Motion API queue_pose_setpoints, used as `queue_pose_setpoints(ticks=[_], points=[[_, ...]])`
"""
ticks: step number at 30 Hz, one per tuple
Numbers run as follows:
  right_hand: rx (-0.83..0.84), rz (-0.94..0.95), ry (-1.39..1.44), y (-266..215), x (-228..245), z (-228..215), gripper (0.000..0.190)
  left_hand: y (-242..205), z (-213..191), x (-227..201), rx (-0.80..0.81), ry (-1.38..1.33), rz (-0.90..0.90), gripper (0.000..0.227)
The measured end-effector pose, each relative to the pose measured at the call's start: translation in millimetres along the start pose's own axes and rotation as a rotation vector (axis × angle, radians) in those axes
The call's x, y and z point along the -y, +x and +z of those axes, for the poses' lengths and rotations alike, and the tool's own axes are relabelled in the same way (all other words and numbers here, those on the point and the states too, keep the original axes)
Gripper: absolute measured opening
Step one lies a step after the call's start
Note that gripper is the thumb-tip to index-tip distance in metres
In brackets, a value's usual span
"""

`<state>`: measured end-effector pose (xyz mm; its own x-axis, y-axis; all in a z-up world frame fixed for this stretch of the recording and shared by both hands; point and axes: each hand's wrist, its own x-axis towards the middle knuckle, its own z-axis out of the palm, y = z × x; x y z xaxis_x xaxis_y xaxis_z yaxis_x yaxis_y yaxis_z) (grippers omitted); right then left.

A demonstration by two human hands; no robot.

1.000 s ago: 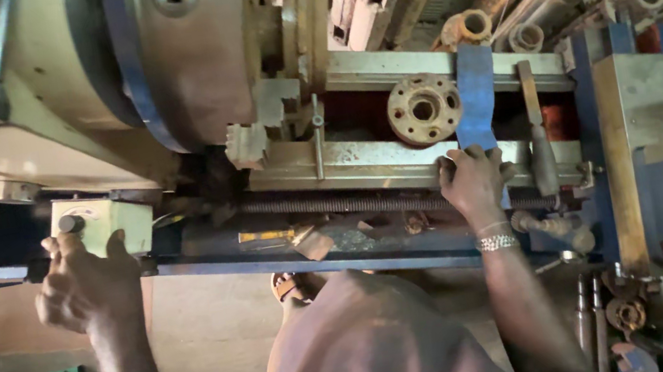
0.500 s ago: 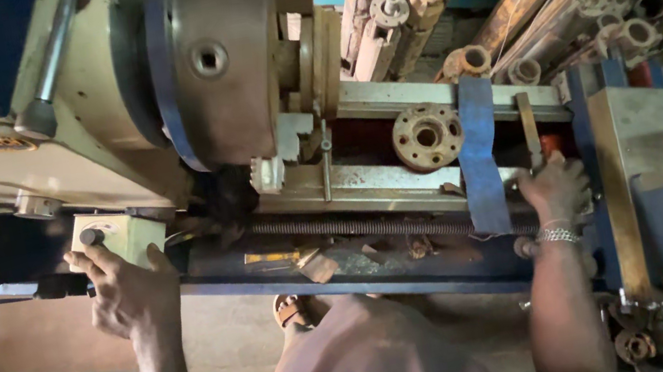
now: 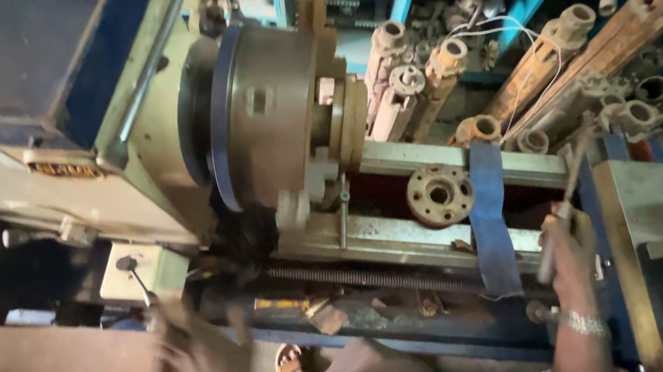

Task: The person operates a metal lathe, securing a cylindrical metal part in the chuck and using a cutting tool to machine its surface. They then use a sanding strip to smooth the part while it rotates.

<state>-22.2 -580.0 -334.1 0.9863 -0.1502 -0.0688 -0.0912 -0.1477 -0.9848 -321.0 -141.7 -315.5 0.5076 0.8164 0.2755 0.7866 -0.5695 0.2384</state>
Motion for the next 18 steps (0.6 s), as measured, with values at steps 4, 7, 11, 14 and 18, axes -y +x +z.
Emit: queue_pose_setpoints(ticks=[4, 7, 11, 14, 18], points=[[0.318, -0.041, 0.659, -49.2, 65.2, 32.6, 0.018, -55.7, -7.6, -54.2, 1.024, -0.889, 0.167, 0.071], [0.520, -0.114, 0.867, -66.7, 92.1, 77.5, 0.023, -57.9, -8.6, -114.9, 0.897, -1.214, 0.635, 0.071], [0.667, -0.137, 0.829, -91.8, 110.8, 123.7, 0.026, -42.2, -8.6, -180.7, 0.863, -1.236, 0.620, 0.070], [0.741, -0.108, 0.880, -90.0, 132.5, 131.7, 0.029, -36.2, -4.1, -188.2, 1.049, -0.959, 0.472, 0.053], [0.797, -0.124, 0.654, -93.7, 146.9, 139.9, 0.036, -56.7, 2.6, -176.4, 1.135, -1.356, 0.216, 0.040]])
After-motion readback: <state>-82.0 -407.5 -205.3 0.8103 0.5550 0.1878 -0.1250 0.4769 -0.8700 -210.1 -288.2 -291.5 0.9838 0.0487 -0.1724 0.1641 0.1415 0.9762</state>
